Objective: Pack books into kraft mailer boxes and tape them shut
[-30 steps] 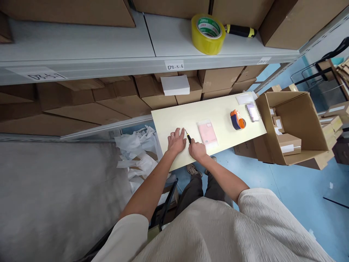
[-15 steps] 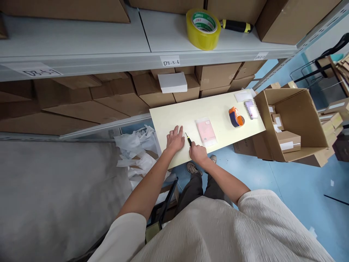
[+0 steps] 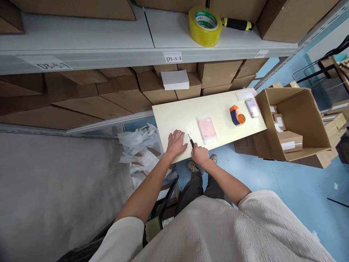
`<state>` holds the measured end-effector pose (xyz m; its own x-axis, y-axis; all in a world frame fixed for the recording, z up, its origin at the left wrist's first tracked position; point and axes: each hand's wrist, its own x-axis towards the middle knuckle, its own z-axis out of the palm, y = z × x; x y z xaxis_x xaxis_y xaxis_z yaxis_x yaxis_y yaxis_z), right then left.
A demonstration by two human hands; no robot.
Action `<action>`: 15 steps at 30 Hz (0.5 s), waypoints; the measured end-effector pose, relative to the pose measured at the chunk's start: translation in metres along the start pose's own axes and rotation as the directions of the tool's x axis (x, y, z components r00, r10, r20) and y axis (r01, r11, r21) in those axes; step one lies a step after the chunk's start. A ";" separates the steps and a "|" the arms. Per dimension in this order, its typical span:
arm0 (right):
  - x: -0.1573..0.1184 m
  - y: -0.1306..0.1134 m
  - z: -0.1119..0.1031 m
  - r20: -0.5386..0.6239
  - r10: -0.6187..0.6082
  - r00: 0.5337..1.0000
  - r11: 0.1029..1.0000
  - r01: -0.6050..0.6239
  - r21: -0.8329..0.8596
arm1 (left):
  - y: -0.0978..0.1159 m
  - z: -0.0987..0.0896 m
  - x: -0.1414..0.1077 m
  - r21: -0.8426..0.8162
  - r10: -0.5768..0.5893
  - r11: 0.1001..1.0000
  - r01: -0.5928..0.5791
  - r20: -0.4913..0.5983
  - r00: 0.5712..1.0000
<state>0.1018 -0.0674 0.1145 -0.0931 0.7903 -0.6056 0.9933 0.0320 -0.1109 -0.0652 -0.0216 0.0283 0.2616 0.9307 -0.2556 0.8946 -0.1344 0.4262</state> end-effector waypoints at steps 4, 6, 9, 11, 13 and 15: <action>-0.007 0.000 0.003 0.004 -0.001 1.000 1.000 0.001 -0.008 | 0.003 0.002 -0.008 0.059 -0.037 0.998 0.034 0.054 0.998; -0.010 0.001 0.004 0.008 0.001 1.000 1.000 -0.001 -0.013 | 0.004 0.004 -0.011 0.072 -0.042 0.997 0.037 0.072 0.997; -0.014 0.003 0.008 0.002 0.002 1.000 1.000 -0.002 -0.020 | 0.002 0.008 -0.012 0.079 -0.038 0.996 0.030 0.096 0.995; -0.017 0.005 0.010 -0.002 -0.006 1.000 1.000 0.006 -0.017 | 0.000 0.010 -0.012 0.077 -0.033 0.997 0.025 0.107 0.994; -0.019 0.006 0.013 -0.001 -0.014 1.000 1.000 0.013 -0.016 | -0.002 0.012 -0.011 0.073 -0.029 0.997 0.021 0.111 0.993; -0.022 0.007 0.014 0.006 -0.013 1.000 1.000 0.013 -0.018 | -0.003 0.015 -0.009 0.069 -0.028 0.997 0.021 0.106 0.994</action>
<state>0.1102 -0.0935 0.1161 -0.1064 0.7859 -0.6091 0.9931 0.0536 -0.1043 -0.0652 -0.0351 0.0164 0.2732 0.8929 -0.3578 0.9226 -0.1380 0.3601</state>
